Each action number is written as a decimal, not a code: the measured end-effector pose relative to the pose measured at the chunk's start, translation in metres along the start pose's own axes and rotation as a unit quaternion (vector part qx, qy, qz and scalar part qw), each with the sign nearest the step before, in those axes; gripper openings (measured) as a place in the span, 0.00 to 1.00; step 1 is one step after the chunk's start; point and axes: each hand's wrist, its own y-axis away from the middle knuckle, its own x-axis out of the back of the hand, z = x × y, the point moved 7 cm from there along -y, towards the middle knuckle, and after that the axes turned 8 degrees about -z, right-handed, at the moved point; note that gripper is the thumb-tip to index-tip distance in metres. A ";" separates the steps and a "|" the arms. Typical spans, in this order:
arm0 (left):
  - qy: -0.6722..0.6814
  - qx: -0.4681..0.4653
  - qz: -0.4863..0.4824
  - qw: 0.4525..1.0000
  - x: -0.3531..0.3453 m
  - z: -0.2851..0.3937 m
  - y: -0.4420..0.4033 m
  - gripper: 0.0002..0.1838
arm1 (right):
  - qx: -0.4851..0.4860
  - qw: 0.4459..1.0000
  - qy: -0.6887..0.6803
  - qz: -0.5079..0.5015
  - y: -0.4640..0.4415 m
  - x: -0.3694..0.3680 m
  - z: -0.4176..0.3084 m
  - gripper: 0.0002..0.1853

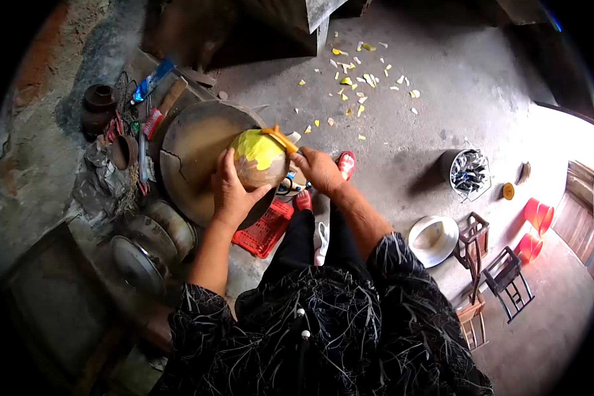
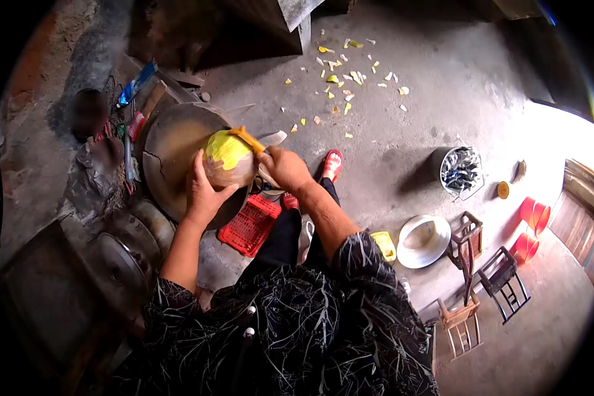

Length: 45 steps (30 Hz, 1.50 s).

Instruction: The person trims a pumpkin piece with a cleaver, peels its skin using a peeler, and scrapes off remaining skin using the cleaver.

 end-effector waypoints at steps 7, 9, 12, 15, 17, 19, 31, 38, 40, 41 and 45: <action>0.023 -0.008 0.034 0.999 -0.005 -0.007 0.002 0.57 | -0.073 0.992 -0.092 0.045 -0.004 0.005 0.047 0.27; 0.030 -0.002 0.025 0.999 -0.003 -0.006 0.000 0.56 | -0.021 0.995 -0.092 -0.035 -0.013 0.011 0.001 0.26; -0.006 -0.028 0.025 0.999 0.001 0.000 -0.005 0.57 | 0.028 0.998 0.010 -0.046 -0.018 0.013 -0.022 0.25; 0.003 -0.016 0.011 1.000 -0.002 0.000 0.007 0.58 | -0.076 0.996 0.036 -0.042 -0.018 0.000 0.043 0.25; 0.021 -0.013 0.012 1.000 0.001 -0.004 -0.003 0.58 | -0.144 0.988 0.012 0.043 -0.002 0.003 0.090 0.26; 0.006 -0.036 0.019 0.999 -0.001 -0.003 0.001 0.58 | -0.132 0.990 -0.039 0.033 0.003 0.009 0.082 0.25; 0.012 -0.046 0.007 0.999 0.001 -0.008 -0.004 0.58 | -0.089 0.991 -0.092 0.034 -0.004 -0.003 0.078 0.25; 0.025 -0.031 -0.016 0.999 -0.001 -0.006 0.003 0.58 | 0.031 0.995 -0.087 -0.029 -0.016 0.022 0.005 0.24; 0.033 -0.034 -0.023 0.999 -0.002 -0.008 0.002 0.58 | -0.037 0.984 -0.150 -0.084 -0.019 0.016 0.019 0.24; 0.041 -0.035 -0.026 0.998 -0.003 -0.010 0.002 0.59 | -0.040 0.984 -0.152 -0.086 -0.018 0.014 0.022 0.24; 0.037 -0.041 -0.021 0.998 -0.002 -0.009 0.002 0.58 | -0.057 0.961 -0.247 -0.112 -0.017 0.001 0.027 0.24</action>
